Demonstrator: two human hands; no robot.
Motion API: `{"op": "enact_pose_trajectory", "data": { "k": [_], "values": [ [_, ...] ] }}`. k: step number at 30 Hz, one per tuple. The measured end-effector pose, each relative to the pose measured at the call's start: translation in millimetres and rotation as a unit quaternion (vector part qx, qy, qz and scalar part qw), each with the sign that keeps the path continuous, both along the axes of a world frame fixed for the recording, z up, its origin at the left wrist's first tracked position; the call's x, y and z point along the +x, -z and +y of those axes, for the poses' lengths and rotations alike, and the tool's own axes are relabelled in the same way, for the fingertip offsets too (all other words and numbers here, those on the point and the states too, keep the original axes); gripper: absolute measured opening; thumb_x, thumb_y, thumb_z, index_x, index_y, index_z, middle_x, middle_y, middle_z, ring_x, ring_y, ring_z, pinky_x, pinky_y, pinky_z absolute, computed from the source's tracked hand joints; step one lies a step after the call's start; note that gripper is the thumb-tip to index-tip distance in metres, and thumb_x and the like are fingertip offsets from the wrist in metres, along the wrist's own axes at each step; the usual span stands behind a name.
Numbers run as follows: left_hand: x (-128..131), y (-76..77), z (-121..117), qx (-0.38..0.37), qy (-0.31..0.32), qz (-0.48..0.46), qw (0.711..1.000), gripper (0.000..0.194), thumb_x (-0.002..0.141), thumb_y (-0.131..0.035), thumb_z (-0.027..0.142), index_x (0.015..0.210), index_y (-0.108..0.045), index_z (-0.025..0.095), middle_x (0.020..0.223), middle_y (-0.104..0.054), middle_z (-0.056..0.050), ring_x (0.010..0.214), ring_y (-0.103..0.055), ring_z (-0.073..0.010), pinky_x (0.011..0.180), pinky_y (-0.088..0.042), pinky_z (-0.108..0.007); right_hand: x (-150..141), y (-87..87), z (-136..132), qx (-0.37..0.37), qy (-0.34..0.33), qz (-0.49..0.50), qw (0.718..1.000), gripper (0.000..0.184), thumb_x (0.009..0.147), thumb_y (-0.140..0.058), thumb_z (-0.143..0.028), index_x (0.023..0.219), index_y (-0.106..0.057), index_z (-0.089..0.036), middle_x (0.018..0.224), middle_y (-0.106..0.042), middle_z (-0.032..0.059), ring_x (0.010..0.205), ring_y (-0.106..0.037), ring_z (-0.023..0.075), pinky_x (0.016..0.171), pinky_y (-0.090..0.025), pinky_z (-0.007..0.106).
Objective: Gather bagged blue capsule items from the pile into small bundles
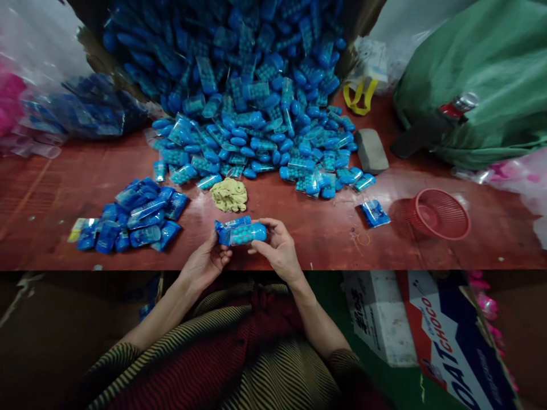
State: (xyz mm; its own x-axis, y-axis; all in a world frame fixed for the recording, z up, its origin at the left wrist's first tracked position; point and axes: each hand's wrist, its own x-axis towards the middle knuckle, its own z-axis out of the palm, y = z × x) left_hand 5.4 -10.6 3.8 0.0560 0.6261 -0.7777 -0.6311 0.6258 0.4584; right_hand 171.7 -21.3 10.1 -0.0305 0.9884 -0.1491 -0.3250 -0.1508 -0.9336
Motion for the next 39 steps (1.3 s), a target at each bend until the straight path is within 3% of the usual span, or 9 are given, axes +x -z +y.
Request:
{"op": "enact_pose_trajectory", "data": {
  "k": [9, 15, 19, 24, 26, 28, 32, 35, 39],
  "values": [
    [-3, 2.9, -3, 0.08, 0.024, -0.001, 0.996, 0.033, 0.067, -0.073, 0.041, 0.066, -0.057, 0.013, 0.049, -0.058, 0.0, 0.046, -0.059, -0.0112, 0.04, -0.044, -0.017, -12, 3.3, -9, 0.02, 0.034, 0.007, 0.999, 0.04, 0.068, -0.072, -0.02, 0.102, -0.051, -0.024, 0.114, -0.058, 0.0027, 0.088, -0.059, 0.0142, 0.062, -0.059, 0.025],
    [-2, 3.8, -4, 0.106, 0.021, 0.002, 0.994, 0.032, 0.071, -0.069, 0.042, 0.071, -0.06, 0.011, 0.057, -0.065, -0.004, 0.048, -0.061, -0.0117, 0.043, -0.048, -0.019, -30, 25.0, -19, 0.037, 0.058, -0.015, 0.998, 0.041, 0.068, -0.073, -0.021, 0.102, -0.051, -0.024, 0.116, -0.058, 0.0038, 0.084, -0.062, 0.0137, 0.065, -0.058, 0.026],
    [-1, 4.7, -5, 0.11, 0.016, -0.017, 0.994, 0.03, 0.075, -0.066, 0.04, 0.075, -0.06, 0.011, 0.063, -0.067, -0.005, 0.055, -0.064, -0.0133, 0.049, -0.052, -0.021, -40, 42.2, -22, 0.118, 0.103, -0.12, 0.98, 0.037, 0.072, -0.07, -0.02, 0.104, -0.053, -0.022, 0.117, -0.059, 0.0069, 0.108, -0.058, 0.02, 0.091, -0.051, 0.038],
    [-8, 4.6, -3, 0.079, 0.012, -0.012, 0.997, 0.021, 0.074, -0.069, 0.03, 0.071, -0.058, 0.013, 0.06, -0.065, -0.001, 0.051, -0.06, -0.0114, 0.046, -0.05, -0.021, -37, 38.6, -24, 0.219, 0.032, -0.227, 0.948, 0.034, 0.073, -0.071, -0.022, 0.106, -0.06, -0.025, 0.116, -0.062, 0.0062, 0.111, -0.057, 0.0218, 0.099, -0.045, 0.041],
    [-12, 3.7, -2, 0.053, 0.029, -0.02, 0.998, 0.017, 0.075, -0.068, 0.028, 0.073, -0.059, 0.013, 0.062, -0.065, -0.001, 0.051, -0.06, -0.0116, 0.046, -0.05, -0.021, -35, 32.5, -25, 0.188, 0.01, -0.211, 0.959, 0.026, 0.078, -0.067, -0.025, 0.104, -0.064, -0.025, 0.113, -0.063, 0.0057, 0.109, -0.057, 0.0219, 0.096, -0.047, 0.04],
    [-14, 2.6, -2, 0.04, 0.051, -0.046, 0.997, 0.015, 0.077, -0.066, 0.027, 0.077, -0.06, 0.014, 0.067, -0.067, -0.002, 0.055, -0.062, -0.0124, 0.049, -0.051, -0.023, -33, 27.9, -24, 0.121, -0.003, -0.144, 0.982, 0.025, 0.082, -0.061, -0.026, 0.106, -0.063, -0.026, 0.11, -0.063, 0.0048, 0.098, -0.061, 0.0195, 0.082, -0.055, 0.036],
    [-12, 0.6, -5, 0.069, 0.085, -0.094, 0.99, 0.017, 0.075, -0.068, 0.027, 0.083, -0.063, 0.013, 0.076, -0.069, -0.004, 0.062, -0.062, -0.0136, 0.056, -0.052, -0.025, -33, 25.7, -20, 0.022, -0.026, 0.037, 0.999, 0.047, 0.075, -0.067, -0.027, 0.119, -0.051, -0.029, 0.104, -0.058, 0.0023, 0.073, -0.058, 0.0114, 0.052, -0.055, 0.022],
    [-8, -0.6, -8, 0.1, 0.092, -0.114, 0.984, 0.018, 0.073, -0.07, 0.027, 0.083, -0.065, 0.013, 0.08, -0.069, -0.004, 0.067, -0.062, -0.0145, 0.063, -0.051, -0.027, -35, 26.5, -19, 0.006, -0.025, 0.061, 0.998, 0.04, 0.074, -0.067, -0.028, 0.112, -0.053, -0.026, 0.102, -0.055, 0.0021, 0.076, -0.057, 0.0111, 0.056, -0.056, 0.022],
    [-3, -4.0, -12, 0.113, 0.093, -0.112, 0.983, 0.02, 0.073, -0.069, 0.028, 0.087, -0.066, 0.014, 0.085, -0.069, -0.004, 0.077, -0.062, -0.0158, 0.072, -0.048, -0.029, -40, 27.0, -24, 0.025, 0.011, 0.007, 1.0, 0.043, 0.076, -0.066, -0.022, 0.115, -0.051, -0.027, 0.099, -0.052, 0.0005, 0.08, -0.055, 0.01, 0.071, -0.055, 0.025]
  ]
}}
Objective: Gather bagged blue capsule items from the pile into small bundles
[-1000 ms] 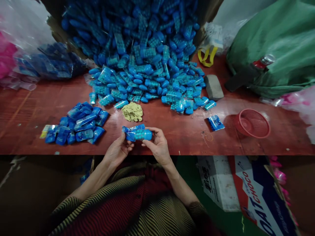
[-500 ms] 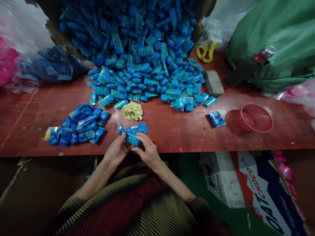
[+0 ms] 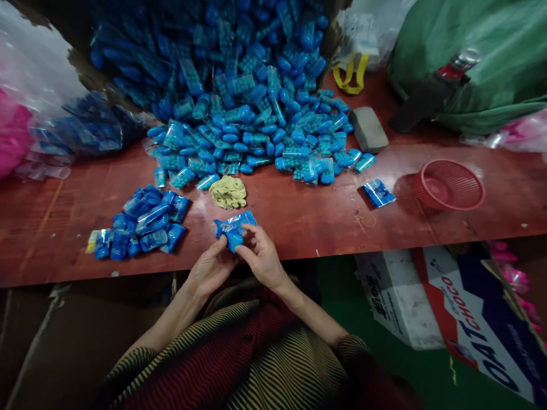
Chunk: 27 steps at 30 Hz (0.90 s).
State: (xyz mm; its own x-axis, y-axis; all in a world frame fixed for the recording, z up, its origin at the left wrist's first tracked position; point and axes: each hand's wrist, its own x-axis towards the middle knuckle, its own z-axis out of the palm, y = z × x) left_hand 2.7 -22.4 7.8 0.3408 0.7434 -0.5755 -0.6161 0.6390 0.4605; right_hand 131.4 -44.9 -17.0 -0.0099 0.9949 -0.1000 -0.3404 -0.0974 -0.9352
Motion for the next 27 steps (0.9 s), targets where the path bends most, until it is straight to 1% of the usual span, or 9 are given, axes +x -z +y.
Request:
{"op": "enact_pose_trajectory", "data": {
  "k": [2, 6, 9, 11, 13, 16, 20, 24, 27],
  "values": [
    [0, -2.8, 0, 0.007, 0.017, 0.0, 1.0, 0.025, 0.07, -0.072, 0.029, 0.089, -0.067, 0.014, 0.087, -0.069, -0.005, 0.081, -0.062, -0.0174, 0.074, -0.048, -0.03, 0, -1.5, 0, 0.008, -0.002, -0.002, 1.0, 0.052, 0.075, -0.067, -0.018, 0.121, -0.047, -0.03, 0.099, -0.051, -0.0007, 0.079, -0.055, 0.0087, 0.072, -0.054, 0.023],
    [-3, -6.2, 0, 0.021, 0.07, -0.003, 0.997, 0.031, 0.061, -0.079, 0.031, 0.084, -0.069, 0.014, 0.08, -0.069, -0.005, 0.084, -0.061, -0.0207, 0.072, -0.048, -0.03, 9, -7.9, 7, -0.032, -0.111, 0.084, 0.99, 0.063, 0.067, -0.071, -0.015, 0.123, -0.046, -0.032, 0.096, -0.047, -0.0023, 0.068, -0.053, 0.0065, 0.059, -0.056, 0.022],
    [-5, -4.3, -1, 0.037, 0.085, 0.004, 0.996, 0.033, 0.062, -0.078, 0.032, 0.088, -0.069, 0.013, 0.082, -0.069, -0.006, 0.087, -0.061, -0.022, 0.076, -0.048, -0.033, 15, -11.2, 14, -0.041, -0.168, 0.097, 0.98, 0.066, 0.066, -0.07, -0.012, 0.124, -0.047, -0.032, 0.092, -0.047, -0.0034, 0.062, -0.051, 0.0044, 0.052, -0.055, 0.019],
    [-6, -2.4, -2, 0.042, 0.085, 0.003, 0.995, 0.035, 0.064, -0.077, 0.032, 0.093, -0.068, 0.014, 0.086, -0.069, -0.006, 0.089, -0.061, -0.0219, 0.08, -0.048, -0.035, 18, -11.8, 17, -0.039, -0.201, 0.088, 0.975, 0.069, 0.068, -0.069, -0.011, 0.129, -0.044, -0.032, 0.086, -0.048, -0.0038, 0.061, -0.05, 0.0043, 0.049, -0.053, 0.016],
    [-7, -1.6, -4, 0.041, 0.09, -0.002, 0.995, 0.038, 0.064, -0.077, 0.031, 0.096, -0.067, 0.014, 0.089, -0.068, -0.007, 0.09, -0.061, -0.0217, 0.082, -0.048, -0.036, 19, -12.2, 18, -0.036, -0.225, 0.085, 0.97, 0.073, 0.069, -0.068, -0.012, 0.133, -0.04, -0.033, 0.086, -0.049, -0.0032, 0.061, -0.05, 0.0049, 0.046, -0.052, 0.014],
    [-6, -3.9, -6, 0.031, 0.102, -0.002, 0.994, 0.039, 0.064, -0.077, 0.031, 0.098, -0.067, 0.014, 0.091, -0.068, -0.008, 0.09, -0.061, -0.0218, 0.083, -0.048, -0.036, 20, -14.8, 19, -0.032, -0.244, 0.071, 0.966, 0.079, 0.068, -0.069, -0.013, 0.136, -0.036, -0.035, 0.09, -0.051, -0.0023, 0.061, -0.05, 0.0051, 0.042, -0.049, 0.012],
    [0, -9.2, -10, 0.022, 0.096, -0.004, 0.995, 0.039, 0.066, -0.075, 0.032, 0.099, -0.067, 0.014, 0.094, -0.067, -0.009, 0.089, -0.061, -0.0208, 0.083, -0.047, -0.034, 24, -18.0, 19, -0.029, -0.253, 0.031, 0.967, 0.079, 0.069, -0.069, -0.012, 0.137, -0.035, -0.036, 0.082, -0.05, -0.0042, 0.056, -0.047, 0.0045, 0.041, -0.046, 0.011],
    [4, -9.4, -13, 0.032, 0.079, 0.002, 0.996, 0.034, 0.067, -0.075, 0.033, 0.094, -0.067, 0.013, 0.097, -0.067, -0.01, 0.085, -0.061, -0.0205, 0.077, -0.048, -0.034, 27, -13.7, 20, -0.023, -0.246, 0.04, 0.968, 0.076, 0.07, -0.068, -0.015, 0.136, -0.037, -0.037, 0.095, -0.049, -0.0013, 0.061, -0.048, 0.0048, 0.041, -0.047, 0.012],
    [4, -7.6, -15, 0.048, 0.076, 0.016, 0.996, 0.029, 0.069, -0.073, 0.033, 0.088, -0.068, 0.011, 0.092, -0.067, -0.01, 0.082, -0.061, -0.0197, 0.077, -0.048, -0.034, 27, -9.4, 22, -0.017, -0.246, 0.045, 0.968, 0.072, 0.072, -0.065, -0.017, 0.135, -0.038, -0.035, 0.095, -0.047, -0.0012, 0.063, -0.048, 0.0054, 0.044, -0.05, 0.014]
  ]
}}
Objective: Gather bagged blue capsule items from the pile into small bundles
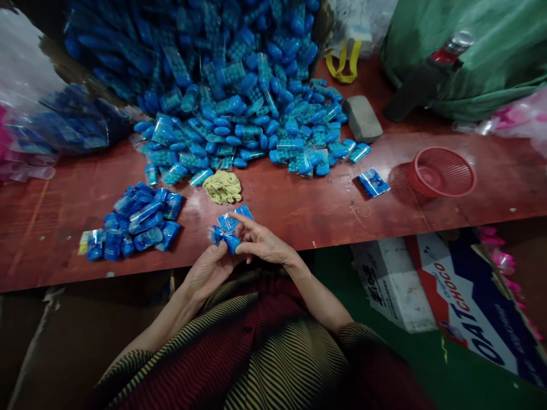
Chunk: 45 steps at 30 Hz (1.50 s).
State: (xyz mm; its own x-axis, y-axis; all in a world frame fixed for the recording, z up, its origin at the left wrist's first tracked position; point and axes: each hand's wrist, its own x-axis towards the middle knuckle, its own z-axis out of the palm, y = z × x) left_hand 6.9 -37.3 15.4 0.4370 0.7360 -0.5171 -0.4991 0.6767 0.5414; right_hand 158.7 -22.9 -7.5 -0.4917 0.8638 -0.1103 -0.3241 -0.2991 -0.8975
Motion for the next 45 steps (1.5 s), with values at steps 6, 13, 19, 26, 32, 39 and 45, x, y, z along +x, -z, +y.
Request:
{"op": "enact_pose_trajectory", "data": {
  "k": [6, 13, 19, 26, 32, 39, 45],
  "values": [
    [0, -0.4, -1, 0.021, -0.019, 0.019, 0.999, 0.03, 0.069, -0.073, 0.035, 0.084, -0.067, 0.011, 0.088, -0.068, -0.009, 0.084, -0.061, -0.02, 0.076, -0.048, -0.032, -6, 3.1, -1, -0.003, 0.01, 0.015, 1.0, 0.066, 0.074, -0.065, -0.021, 0.134, -0.04, -0.034, 0.093, -0.047, -0.0016, 0.062, -0.047, 0.0052, 0.045, -0.051, 0.015],
    [-2, -2.4, 0, 0.034, -0.026, 0.023, 0.999, 0.026, 0.07, -0.073, 0.034, 0.085, -0.067, 0.013, 0.084, -0.068, -0.007, 0.083, -0.061, -0.0196, 0.071, -0.049, -0.031, -12, 7.9, -7, 0.009, 0.03, -0.036, 0.999, 0.054, 0.079, -0.062, -0.026, 0.13, -0.046, -0.029, 0.06, -0.042, -0.0094, 0.046, -0.046, 0.005, 0.045, -0.049, 0.017],
    [1, -0.4, -5, 0.024, -0.05, 0.036, 0.998, 0.029, 0.067, -0.074, 0.037, 0.08, -0.067, 0.012, 0.082, -0.069, -0.007, 0.083, -0.063, -0.0205, 0.072, -0.051, -0.032, -22, 8.1, -12, 0.044, 0.048, -0.073, 0.995, 0.043, 0.083, -0.058, -0.03, 0.125, -0.051, -0.027, 0.061, -0.045, -0.0082, 0.046, -0.047, 0.0061, 0.045, -0.046, 0.019],
    [-66, -14.0, 25, -0.012, -0.321, 0.03, 0.946, 0.048, 0.078, -0.048, 0.061, 0.084, -0.066, 0.017, 0.078, -0.072, -0.007, 0.093, -0.065, -0.024, 0.084, -0.051, -0.04, -4, 5.3, 10, 0.256, 0.139, -0.398, 0.87, 0.031, 0.085, -0.058, -0.028, 0.115, -0.06, -0.022, 0.097, -0.057, 0.005, 0.08, -0.054, 0.0153, 0.075, -0.046, 0.031],
    [-80, -15.9, 34, -0.007, -0.311, 0.089, 0.946, 0.028, 0.085, -0.05, 0.041, 0.086, -0.064, 0.017, 0.053, -0.065, 0.0, 0.069, -0.067, -0.0182, 0.077, -0.053, -0.035, -8, 14.1, 38, 0.317, 0.062, -0.653, 0.685, 0.027, 0.085, -0.058, -0.027, 0.112, -0.061, -0.023, 0.105, -0.058, 0.0103, 0.093, -0.047, 0.0249, 0.075, -0.036, 0.036],
    [-18, 21.8, 11, 0.019, -0.14, 0.17, 0.975, 0.034, 0.066, -0.074, 0.033, 0.089, -0.059, 0.013, 0.061, -0.065, -0.001, 0.057, -0.063, -0.013, 0.058, -0.048, -0.024, -18, 29.7, 38, 0.329, 0.092, -0.681, 0.647, 0.024, 0.093, -0.043, -0.028, 0.089, -0.065, -0.02, 0.088, -0.061, 0.0083, 0.085, -0.047, 0.0217, 0.072, -0.031, 0.033],
    [-12, 21.7, 16, 0.014, -0.154, 0.183, 0.971, 0.04, 0.06, -0.077, 0.03, 0.088, -0.053, 0.014, 0.069, -0.064, 0.001, 0.052, -0.058, -0.0084, 0.049, -0.042, -0.019, -14, 21.2, 31, 0.318, 0.146, -0.63, 0.693, 0.021, 0.091, -0.048, -0.029, 0.086, -0.066, -0.02, 0.085, -0.062, 0.0059, 0.081, -0.051, 0.0189, 0.071, -0.034, 0.03]
  ]
}}
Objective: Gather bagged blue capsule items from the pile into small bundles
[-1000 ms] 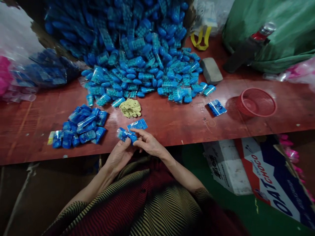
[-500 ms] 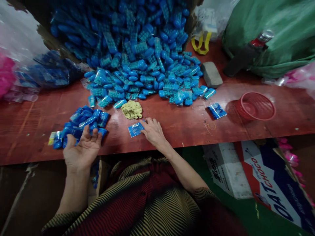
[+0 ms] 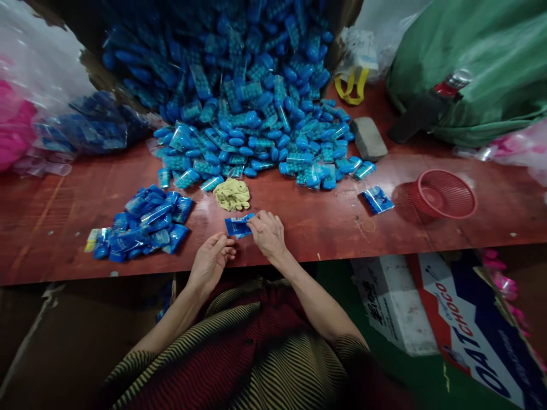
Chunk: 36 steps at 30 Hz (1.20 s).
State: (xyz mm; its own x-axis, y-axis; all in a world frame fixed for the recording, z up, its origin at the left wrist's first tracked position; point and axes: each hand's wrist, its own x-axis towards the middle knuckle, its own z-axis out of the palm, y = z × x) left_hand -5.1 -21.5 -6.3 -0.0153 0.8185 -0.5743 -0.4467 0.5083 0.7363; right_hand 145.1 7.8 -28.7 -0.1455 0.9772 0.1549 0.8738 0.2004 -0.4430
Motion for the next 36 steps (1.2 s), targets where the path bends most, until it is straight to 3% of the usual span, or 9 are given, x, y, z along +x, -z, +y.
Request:
{"op": "enact_pose_trajectory", "data": {
  "k": [8, 13, 15, 17, 24, 28, 31, 34, 36],
  "values": [
    [10, 0.0, 9, -0.003, 0.006, -0.015, 1.0, 0.037, 0.058, -0.078, 0.031, 0.082, -0.058, 0.013, 0.066, -0.064, 0.001, 0.051, -0.056, -0.0083, 0.048, -0.041, -0.02, -2, -16.0, -11, -0.078, -0.005, 0.337, 0.938, 0.01, 0.082, -0.057, -0.026, 0.08, -0.066, -0.02, 0.084, -0.059, 0.0022, 0.077, -0.056, 0.014, 0.071, -0.043, 0.027],
    [5, 0.6, 10, 0.006, 0.035, -0.085, 0.996, 0.034, 0.059, -0.078, 0.032, 0.081, -0.059, 0.013, 0.065, -0.064, 0.001, 0.052, -0.056, -0.0087, 0.046, -0.04, -0.019, -2, -14.8, -6, -0.264, 0.042, 0.554, 0.788, 0.036, 0.076, -0.06, -0.036, 0.107, -0.058, -0.018, 0.08, -0.06, -0.0005, 0.063, -0.055, 0.0094, 0.06, -0.044, 0.023],
    [5, -0.2, 8, 0.004, 0.036, -0.084, 0.996, 0.032, 0.06, -0.077, 0.032, 0.078, -0.059, 0.013, 0.063, -0.062, 0.001, 0.051, -0.055, -0.0085, 0.045, -0.038, -0.019, -4, -15.9, -6, -0.322, 0.036, 0.593, 0.737, 0.031, 0.073, -0.063, -0.039, 0.093, -0.06, -0.016, 0.067, -0.057, -0.0033, 0.056, -0.051, 0.0074, 0.054, -0.04, 0.02],
    [5, -1.6, 7, 0.009, 0.032, -0.071, 0.997, 0.03, 0.061, -0.076, 0.032, 0.075, -0.058, 0.013, 0.061, -0.061, 0.001, 0.049, -0.053, -0.008, 0.044, -0.038, -0.019, -6, -17.3, -6, -0.327, 0.045, 0.61, 0.72, 0.025, 0.067, -0.068, -0.038, 0.074, -0.058, -0.016, 0.058, -0.053, -0.0055, 0.05, -0.046, 0.0057, 0.051, -0.037, 0.019],
    [10, 0.0, 10, 0.031, 0.055, -0.012, 0.998, 0.031, 0.062, -0.074, 0.034, 0.076, -0.057, 0.013, 0.059, -0.058, 0.002, 0.048, -0.051, -0.0079, 0.044, -0.039, -0.019, -10, -17.8, -3, -0.289, 0.038, 0.564, 0.773, 0.019, 0.074, -0.059, -0.036, 0.069, -0.055, -0.018, 0.056, -0.054, -0.004, 0.049, -0.045, 0.0085, 0.049, -0.038, 0.022],
    [0, 0.4, 16, 0.084, 0.013, 0.153, 0.985, 0.038, 0.062, -0.073, 0.035, 0.091, -0.057, 0.015, 0.06, -0.056, 0.005, 0.044, -0.048, -0.0067, 0.042, -0.036, -0.018, -7, -14.4, -2, -0.055, 0.022, 0.458, 0.887, 0.009, 0.079, -0.054, -0.021, 0.077, -0.063, -0.019, 0.075, -0.059, 0.0009, 0.069, -0.055, 0.0135, 0.066, -0.045, 0.027],
    [-11, -9.1, 23, 0.133, -0.011, 0.245, 0.96, 0.034, 0.074, -0.061, 0.045, 0.091, -0.058, 0.016, 0.061, -0.053, 0.004, 0.044, -0.045, -0.0072, 0.043, -0.035, -0.02, -2, -6.7, -6, 0.103, -0.012, 0.377, 0.92, 0.021, 0.081, -0.048, -0.011, 0.082, -0.067, -0.02, 0.087, -0.059, 0.0048, 0.083, -0.057, 0.0157, 0.075, -0.047, 0.03],
    [-16, -20.6, 42, 0.244, 0.01, 0.399, 0.884, 0.036, 0.082, -0.049, 0.047, 0.097, -0.06, 0.016, 0.084, -0.062, -0.007, 0.071, -0.058, -0.0154, 0.062, -0.046, -0.028, 2, 2.3, -10, 0.169, -0.024, 0.332, 0.928, 0.024, 0.082, -0.049, -0.01, 0.084, -0.069, -0.022, 0.091, -0.056, 0.006, 0.085, -0.055, 0.0168, 0.073, -0.048, 0.031],
    [-14, -21.0, 62, 0.329, 0.04, 0.56, 0.759, 0.042, 0.078, -0.058, 0.043, 0.112, -0.057, 0.018, 0.117, -0.056, -0.013, 0.108, -0.051, -0.0265, 0.085, -0.043, -0.038, 4, 5.7, -12, 0.189, -0.027, 0.316, 0.929, 0.024, 0.082, -0.051, -0.01, 0.084, -0.07, -0.024, 0.093, -0.056, 0.006, 0.086, -0.054, 0.0174, 0.074, -0.048, 0.033]
  ]
}}
